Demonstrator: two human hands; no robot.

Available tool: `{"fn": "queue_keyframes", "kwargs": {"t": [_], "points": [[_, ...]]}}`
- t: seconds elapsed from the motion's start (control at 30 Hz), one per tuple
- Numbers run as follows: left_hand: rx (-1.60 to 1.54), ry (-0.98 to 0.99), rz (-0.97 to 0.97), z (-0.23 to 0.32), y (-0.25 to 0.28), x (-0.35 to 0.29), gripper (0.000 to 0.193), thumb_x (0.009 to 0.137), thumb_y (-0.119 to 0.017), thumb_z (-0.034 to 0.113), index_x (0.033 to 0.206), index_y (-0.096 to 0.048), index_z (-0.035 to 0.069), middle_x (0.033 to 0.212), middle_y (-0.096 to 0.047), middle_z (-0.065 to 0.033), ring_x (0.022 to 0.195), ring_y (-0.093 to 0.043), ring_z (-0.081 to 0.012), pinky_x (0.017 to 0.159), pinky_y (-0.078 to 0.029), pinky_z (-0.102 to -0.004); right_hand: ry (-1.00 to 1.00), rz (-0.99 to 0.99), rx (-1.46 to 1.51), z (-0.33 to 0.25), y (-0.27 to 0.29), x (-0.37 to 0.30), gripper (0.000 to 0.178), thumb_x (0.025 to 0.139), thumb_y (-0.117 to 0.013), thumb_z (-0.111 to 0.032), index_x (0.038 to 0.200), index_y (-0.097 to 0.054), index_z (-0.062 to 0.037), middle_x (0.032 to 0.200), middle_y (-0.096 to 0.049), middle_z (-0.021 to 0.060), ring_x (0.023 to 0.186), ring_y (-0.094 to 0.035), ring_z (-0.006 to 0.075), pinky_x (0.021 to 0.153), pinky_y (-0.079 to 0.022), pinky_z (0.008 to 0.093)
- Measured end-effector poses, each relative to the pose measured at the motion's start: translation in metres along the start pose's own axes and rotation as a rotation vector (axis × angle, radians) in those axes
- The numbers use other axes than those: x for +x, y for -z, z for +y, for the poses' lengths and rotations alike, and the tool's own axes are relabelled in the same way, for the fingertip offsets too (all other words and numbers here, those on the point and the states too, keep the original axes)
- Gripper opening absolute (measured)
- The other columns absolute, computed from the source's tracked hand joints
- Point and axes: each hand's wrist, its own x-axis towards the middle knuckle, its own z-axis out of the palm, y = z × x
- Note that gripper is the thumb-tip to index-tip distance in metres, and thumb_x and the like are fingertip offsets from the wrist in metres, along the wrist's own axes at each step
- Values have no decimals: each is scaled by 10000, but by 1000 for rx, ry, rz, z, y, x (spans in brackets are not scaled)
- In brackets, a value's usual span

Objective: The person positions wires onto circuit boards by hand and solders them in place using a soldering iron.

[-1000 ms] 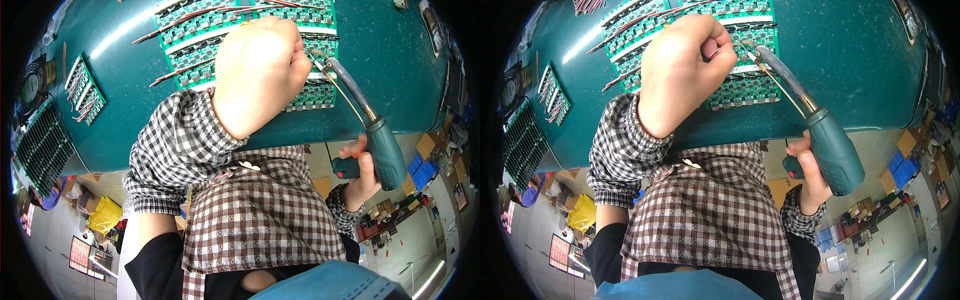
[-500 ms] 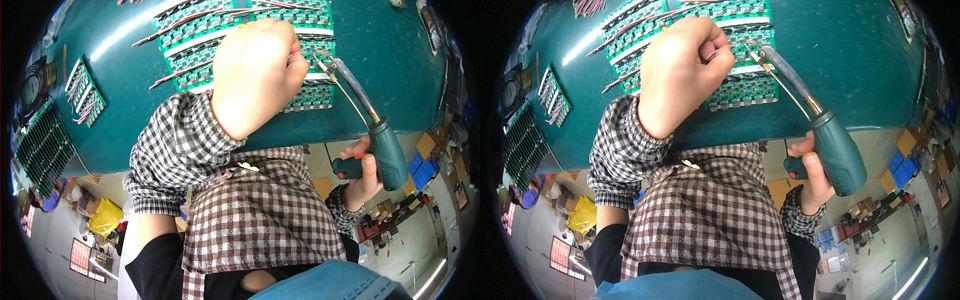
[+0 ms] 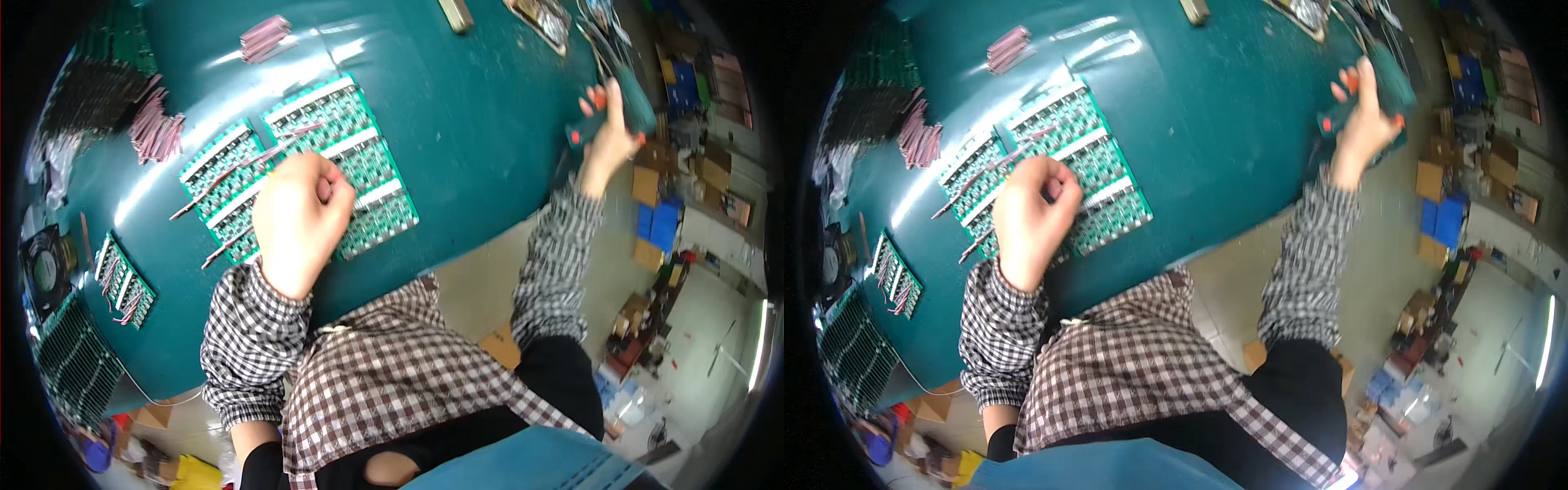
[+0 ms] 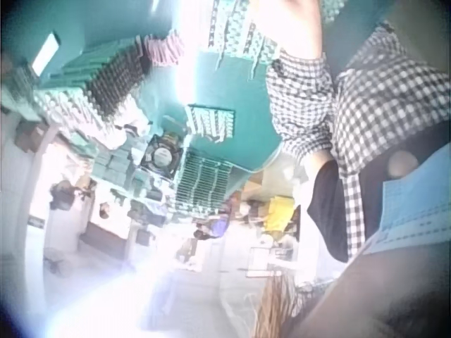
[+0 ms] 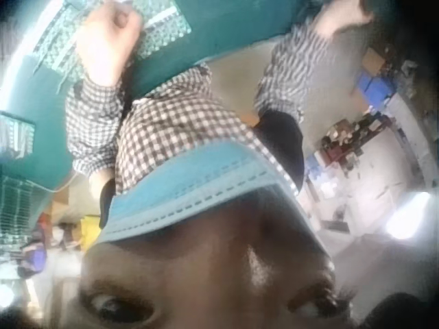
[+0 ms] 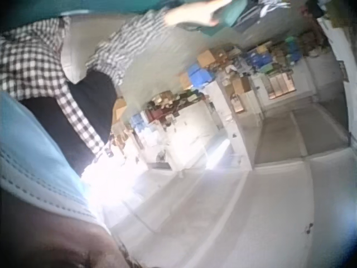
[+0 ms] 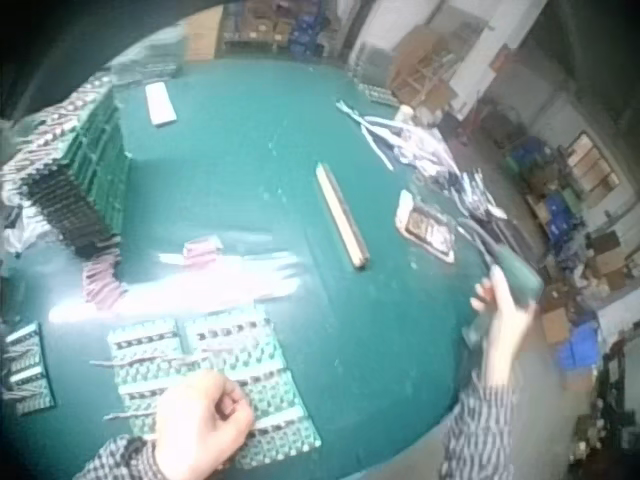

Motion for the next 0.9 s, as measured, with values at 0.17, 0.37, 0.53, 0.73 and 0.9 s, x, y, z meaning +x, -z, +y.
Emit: {"fn": "queue_keyframes", "kwargs": {"t": [0.17, 0.37, 0.53, 0.73, 0.9], "points": [[7, -24, -3, 3, -3, 9, 73, 684, -641, 102, 713, -595, 53, 631, -548, -63, 579, -552, -213, 550, -438, -327, -234, -67, 14, -25, 15, -29, 328, 867, -630, -180, 1040, -589, 95, 916, -646, 181, 800, -670, 273, 634, -581, 365], [-2, -82, 33, -1, -10, 15, 71, 691, -642, 101, 717, -601, 49, 646, -553, -64, 578, -549, -227, 544, -438, -330, -505, -326, 132, -58, 43, -106, 434, 923, -530, -267, 1164, -505, 93, 973, -619, 173, 878, -649, 278, 639, -586, 339], [5, -130, 83, -7, -11, 10, 77, 682, -658, 85, 712, -596, 51, 641, -550, -57, 565, -543, -211, 524, -435, -324, -609, -493, 115, -81, 41, -155, 493, 889, -570, -293, 1156, -490, 113, 889, -610, 148, 801, -649, 257, 617, -590, 322], [3, -164, 113, -4, -13, 9, 81, 672, -663, 71, 706, -591, 53, 632, -540, -57, 546, -534, -215, 511, -433, -323, -551, -596, -104, -88, 40, -170, 497, 829, -615, -324, 1083, -549, 98, 838, -595, 128, 736, -623, 215, 601, -572, 299], [2, -185, 142, -5, -16, 10, 86, 666, -664, 60, 699, -585, 55, 630, -535, -54, 542, -529, -215, 507, -432, -322, -555, -635, -141, -90, 40, -173, 495, 825, -621, -319, 1085, -552, 97, 842, -598, 128, 742, -625, 219, 605, -568, 307]]}}
